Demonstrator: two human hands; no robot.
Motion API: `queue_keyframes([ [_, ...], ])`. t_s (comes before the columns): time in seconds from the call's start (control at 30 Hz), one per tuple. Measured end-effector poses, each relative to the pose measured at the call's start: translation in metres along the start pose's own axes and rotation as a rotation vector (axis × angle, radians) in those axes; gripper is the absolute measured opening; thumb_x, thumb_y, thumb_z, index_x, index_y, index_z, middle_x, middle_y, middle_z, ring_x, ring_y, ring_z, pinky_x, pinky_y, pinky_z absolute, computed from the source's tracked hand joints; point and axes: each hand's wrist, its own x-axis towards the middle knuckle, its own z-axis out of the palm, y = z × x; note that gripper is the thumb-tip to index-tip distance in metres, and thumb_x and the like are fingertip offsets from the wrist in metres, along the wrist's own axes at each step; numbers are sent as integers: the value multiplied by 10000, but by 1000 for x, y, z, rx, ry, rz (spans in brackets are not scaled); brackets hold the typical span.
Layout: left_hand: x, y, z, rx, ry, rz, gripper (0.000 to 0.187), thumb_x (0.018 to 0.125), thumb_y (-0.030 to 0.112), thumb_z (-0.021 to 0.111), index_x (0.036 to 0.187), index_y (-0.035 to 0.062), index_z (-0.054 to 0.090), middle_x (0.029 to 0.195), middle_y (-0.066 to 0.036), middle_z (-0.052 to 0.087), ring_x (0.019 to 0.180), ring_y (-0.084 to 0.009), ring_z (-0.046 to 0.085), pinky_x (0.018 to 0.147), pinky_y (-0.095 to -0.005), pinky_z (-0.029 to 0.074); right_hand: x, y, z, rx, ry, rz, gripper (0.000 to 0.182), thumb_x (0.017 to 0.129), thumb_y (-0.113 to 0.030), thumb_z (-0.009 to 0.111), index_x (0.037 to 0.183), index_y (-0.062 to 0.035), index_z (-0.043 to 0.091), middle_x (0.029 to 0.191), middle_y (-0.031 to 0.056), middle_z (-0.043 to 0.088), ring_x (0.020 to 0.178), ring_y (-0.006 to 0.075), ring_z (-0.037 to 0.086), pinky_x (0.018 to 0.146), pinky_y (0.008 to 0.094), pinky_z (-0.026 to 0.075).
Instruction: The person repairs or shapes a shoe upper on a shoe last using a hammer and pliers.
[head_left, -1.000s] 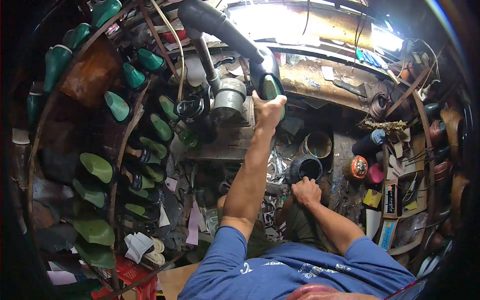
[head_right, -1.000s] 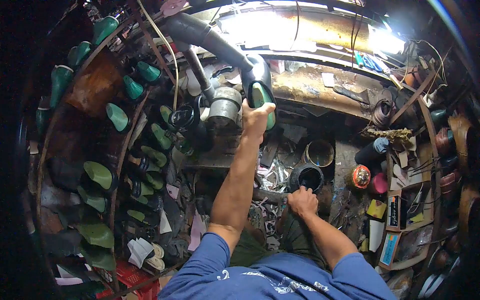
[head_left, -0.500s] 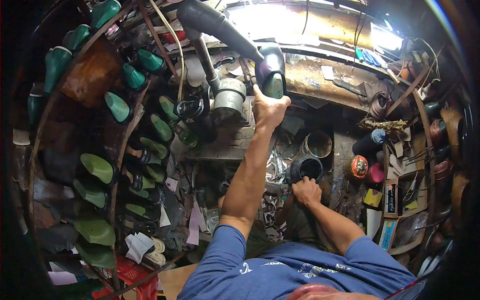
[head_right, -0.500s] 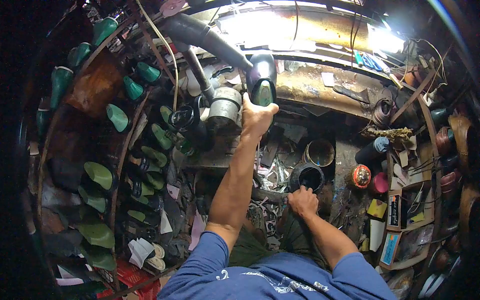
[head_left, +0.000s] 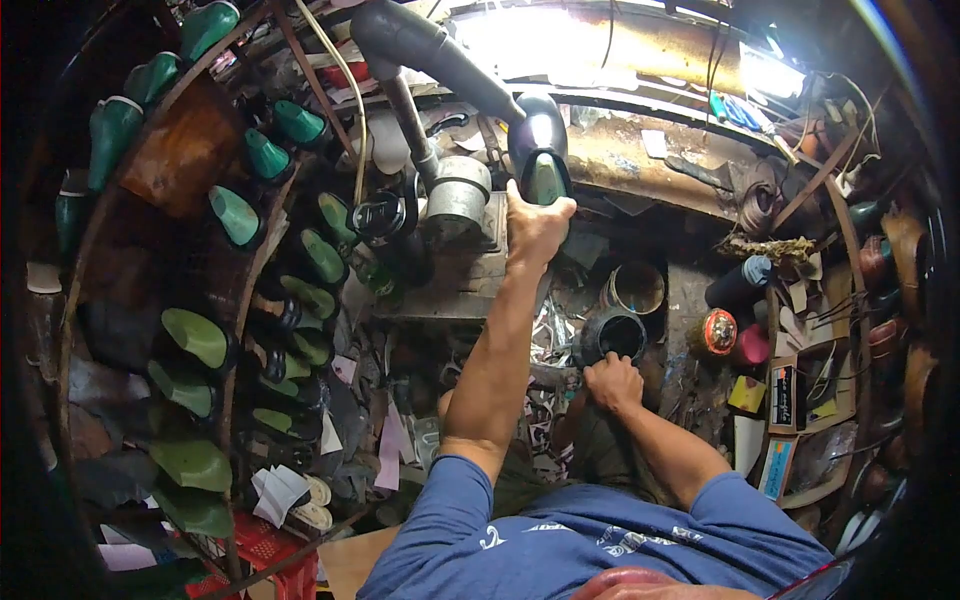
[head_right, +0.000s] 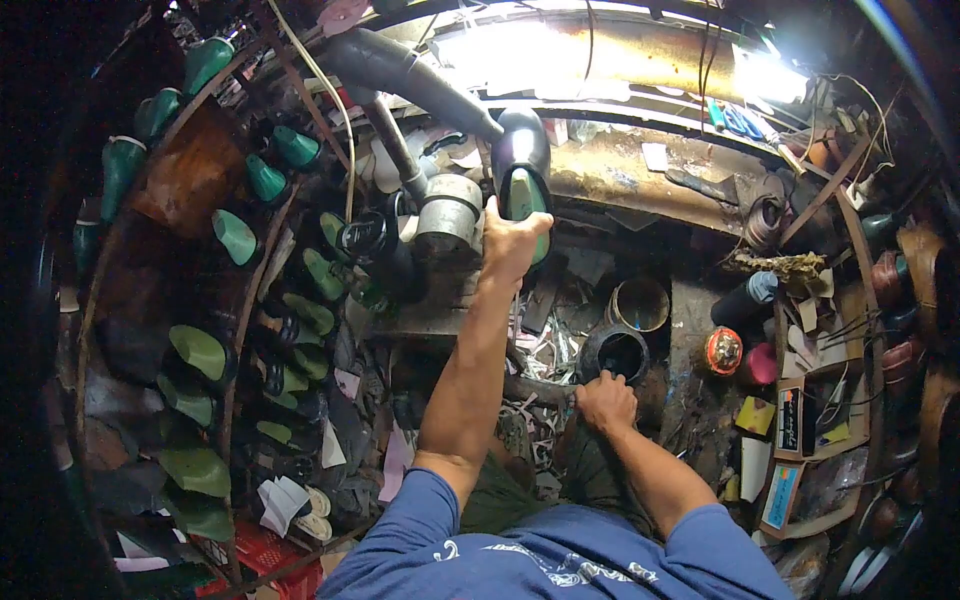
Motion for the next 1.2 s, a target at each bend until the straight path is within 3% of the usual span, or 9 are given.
queue_keyframes([
  [0.2, -2, 1, -1, -280, -40, -94, 937, 652, 143, 748, 1396, -124, 244, 1220, -246, 534, 1128, -306, 540, 962, -349, 438, 0, -2, -2, 13, -1, -2, 563, 749, -429, 598, 1121, -6, 600, 1119, 263, 587, 1030, 451, 592, 903, 489, 478],
  [0.37, 2, -7, -3, -442, -140, -45, 566, 680, 102, 722, 1179, -37, 494, 998, -115, 606, 875, -220, 595, 801, -340, 485, 2, 0, 2, 4, -2, 11, 562, 750, -430, 594, 1120, -7, 602, 1119, 260, 590, 1022, 457, 593, 906, 492, 476],
  [0.57, -3, 2, -5, -655, -160, -66, 300, 716, 87, 674, 998, 18, 596, 876, -40, 610, 766, -166, 579, 719, -310, 471, 0, 0, 0, 19, 11, -13, 566, 755, -428, 588, 1127, -1, 600, 1128, 259, 589, 1023, 461, 592, 905, 498, 475],
  [0.8, 4, -13, -7, -676, -184, -158, 320, 708, 117, 688, 1007, 39, 603, 880, -39, 605, 802, -174, 568, 726, -331, 462, 5, 5, 11, 40, 1, -12, 548, 766, -431, 576, 1102, 1, 601, 1130, 271, 582, 1031, 463, 585, 905, 501, 474],
  [0.87, -13, -2, -14, -579, -65, -181, 364, 704, 135, 706, 1038, 45, 596, 892, -37, 599, 819, -177, 560, 740, -336, 458, 20, 20, 36, -34, -40, -148, 539, 774, -433, 573, 1092, 1, 602, 1138, 273, 577, 1048, 465, 575, 915, 503, 469],
  [0.97, -32, -22, -40, -415, -240, -206, 525, 695, 179, 726, 1162, 14, 552, 954, -77, 596, 837, -190, 572, 757, -322, 472, 15, 9, 31, -11, 0, -146, 490, 793, -399, 559, 1090, -13, 611, 1121, 244, 594, 1036, 435, 592, 892, 486, 488],
  [1.0, -53, -8, -50, -186, -151, -285, 542, 693, 200, 717, 1167, 2, 543, 962, -83, 595, 843, -185, 572, 773, -310, 472, -4, -7, 9, 13, 93, -110, 411, 823, -388, 542, 974, -19, 640, 1025, 229, 604, 937, 426, 610, 804, 492, 520],
  [1.13, -104, -15, -100, -218, -582, -246, 670, 688, 219, 693, 1285, 5, 480, 1071, -48, 552, 979, -162, 531, 881, -284, 424, -2, -7, 18, 83, 125, -116, 369, 807, -370, 562, 973, -47, 628, 998, 221, 628, 881, 441, 644, 752, 504, 543],
  [1.2, -124, -16, -121, -85, -699, -203, 872, 634, 255, 743, 1386, -17, 395, 1189, -77, 542, 1094, -176, 508, 974, -303, 382, -1, 4, 23, -54, 84, -420, 328, 801, -325, 553, 952, -48, 645, 983, 220, 628, 895, 411, 644, 768, 509, 538],
])
